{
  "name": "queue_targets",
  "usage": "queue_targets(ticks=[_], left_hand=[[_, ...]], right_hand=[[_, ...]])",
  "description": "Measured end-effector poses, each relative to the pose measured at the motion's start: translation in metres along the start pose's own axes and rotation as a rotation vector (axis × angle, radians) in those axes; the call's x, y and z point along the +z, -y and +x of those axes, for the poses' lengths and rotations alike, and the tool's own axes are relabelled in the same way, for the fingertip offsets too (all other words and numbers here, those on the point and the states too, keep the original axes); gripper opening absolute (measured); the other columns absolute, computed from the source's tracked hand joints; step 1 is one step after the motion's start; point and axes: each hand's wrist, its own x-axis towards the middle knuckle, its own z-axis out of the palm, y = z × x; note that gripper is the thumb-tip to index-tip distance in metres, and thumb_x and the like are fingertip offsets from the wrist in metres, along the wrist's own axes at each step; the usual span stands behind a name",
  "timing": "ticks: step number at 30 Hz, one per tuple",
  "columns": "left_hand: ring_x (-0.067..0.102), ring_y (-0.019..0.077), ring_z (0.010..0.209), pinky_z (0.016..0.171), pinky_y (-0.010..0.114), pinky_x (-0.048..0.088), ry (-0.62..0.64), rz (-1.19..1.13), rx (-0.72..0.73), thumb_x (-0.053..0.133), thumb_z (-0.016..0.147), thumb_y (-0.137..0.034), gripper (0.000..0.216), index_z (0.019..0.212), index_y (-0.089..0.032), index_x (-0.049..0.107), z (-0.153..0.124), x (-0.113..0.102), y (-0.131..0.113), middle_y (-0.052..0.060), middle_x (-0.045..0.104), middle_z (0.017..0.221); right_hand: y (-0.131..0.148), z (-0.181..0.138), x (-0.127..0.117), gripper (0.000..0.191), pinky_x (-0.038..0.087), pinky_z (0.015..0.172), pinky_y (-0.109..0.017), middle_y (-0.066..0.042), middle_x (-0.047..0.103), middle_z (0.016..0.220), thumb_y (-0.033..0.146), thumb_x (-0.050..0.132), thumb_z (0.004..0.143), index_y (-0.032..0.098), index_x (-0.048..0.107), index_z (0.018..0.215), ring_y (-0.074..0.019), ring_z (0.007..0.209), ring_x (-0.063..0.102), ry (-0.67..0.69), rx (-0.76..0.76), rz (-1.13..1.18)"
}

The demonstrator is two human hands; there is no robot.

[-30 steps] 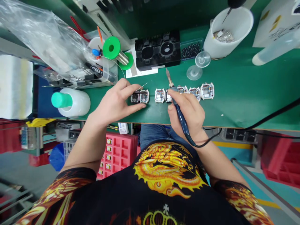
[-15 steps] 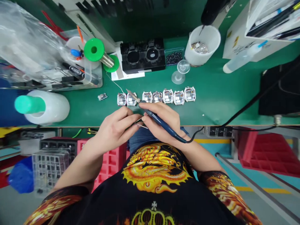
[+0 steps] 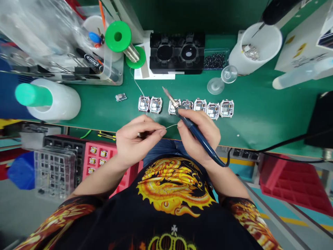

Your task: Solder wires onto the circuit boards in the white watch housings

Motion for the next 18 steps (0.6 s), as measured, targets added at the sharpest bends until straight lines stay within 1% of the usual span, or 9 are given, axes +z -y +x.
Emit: queue_targets(ticks=[2,5,8,10,12,15,18], left_hand=[[0.057,0.0050,0.068,0.061,0.018,0.046,-0.102,0.059,0.040,0.083,0.097,-0.011,0.008,0.100,-0.019,0.080,0.001,0.002,0.005,-0.004,0.067,0.082],[0.060,0.0081,0.074,0.065,0.021,0.048,-0.193,0.257,0.203,0.079,0.095,-0.009,0.010,0.100,-0.018,0.076,0.008,0.003,0.017,-0.003,0.066,0.082],[0.061,0.0108,0.077,0.067,0.024,0.048,-0.200,0.424,0.301,0.077,0.095,-0.010,0.011,0.100,-0.018,0.072,0.016,0.007,0.028,-0.001,0.065,0.085],[0.060,0.0124,0.078,0.067,0.026,0.047,-0.196,0.485,0.319,0.076,0.095,-0.011,0.010,0.099,-0.018,0.070,0.020,0.011,0.034,0.000,0.064,0.086],[0.060,0.0140,0.079,0.068,0.028,0.047,-0.192,0.534,0.330,0.074,0.096,-0.012,0.009,0.099,-0.019,0.069,0.022,0.015,0.037,0.001,0.064,0.087],[0.059,0.0149,0.078,0.068,0.030,0.047,-0.180,0.586,0.337,0.073,0.096,-0.013,0.008,0.099,-0.019,0.068,0.023,0.018,0.039,0.001,0.062,0.087],[0.058,0.0152,0.077,0.068,0.031,0.047,-0.162,0.608,0.336,0.073,0.096,-0.013,0.009,0.098,-0.019,0.068,0.024,0.019,0.039,0.001,0.062,0.087]], right_hand=[[0.001,0.004,-0.004,0.038,0.067,0.079,-0.040,-0.001,0.084,0.104,0.018,0.080,0.095,0.030,0.080,0.131,-0.0192,0.077,0.079,-0.015,-0.037,-0.020],[0.003,0.009,-0.012,0.033,0.067,0.075,-0.037,-0.002,0.085,0.101,0.017,0.079,0.094,0.027,0.082,0.126,-0.0195,0.078,0.080,-0.044,-0.123,-0.103],[0.003,0.012,-0.016,0.027,0.068,0.075,-0.032,-0.001,0.087,0.103,0.014,0.077,0.092,0.024,0.083,0.118,-0.0185,0.081,0.081,0.007,-0.191,-0.202],[0.001,0.012,-0.016,0.024,0.067,0.074,-0.028,0.000,0.086,0.098,0.014,0.077,0.091,0.023,0.082,0.113,-0.0168,0.078,0.081,0.041,-0.210,-0.232],[0.000,0.011,-0.015,0.022,0.067,0.073,-0.026,0.001,0.086,0.094,0.014,0.076,0.091,0.022,0.082,0.111,-0.0155,0.075,0.080,0.045,-0.215,-0.241],[-0.002,0.010,-0.016,0.024,0.066,0.071,-0.027,0.002,0.086,0.093,0.013,0.077,0.089,0.022,0.083,0.111,-0.0147,0.072,0.078,0.059,-0.214,-0.240],[-0.003,0.008,-0.016,0.027,0.064,0.066,-0.030,0.004,0.084,0.088,0.011,0.076,0.087,0.024,0.083,0.109,-0.0151,0.067,0.075,0.070,-0.215,-0.244]])
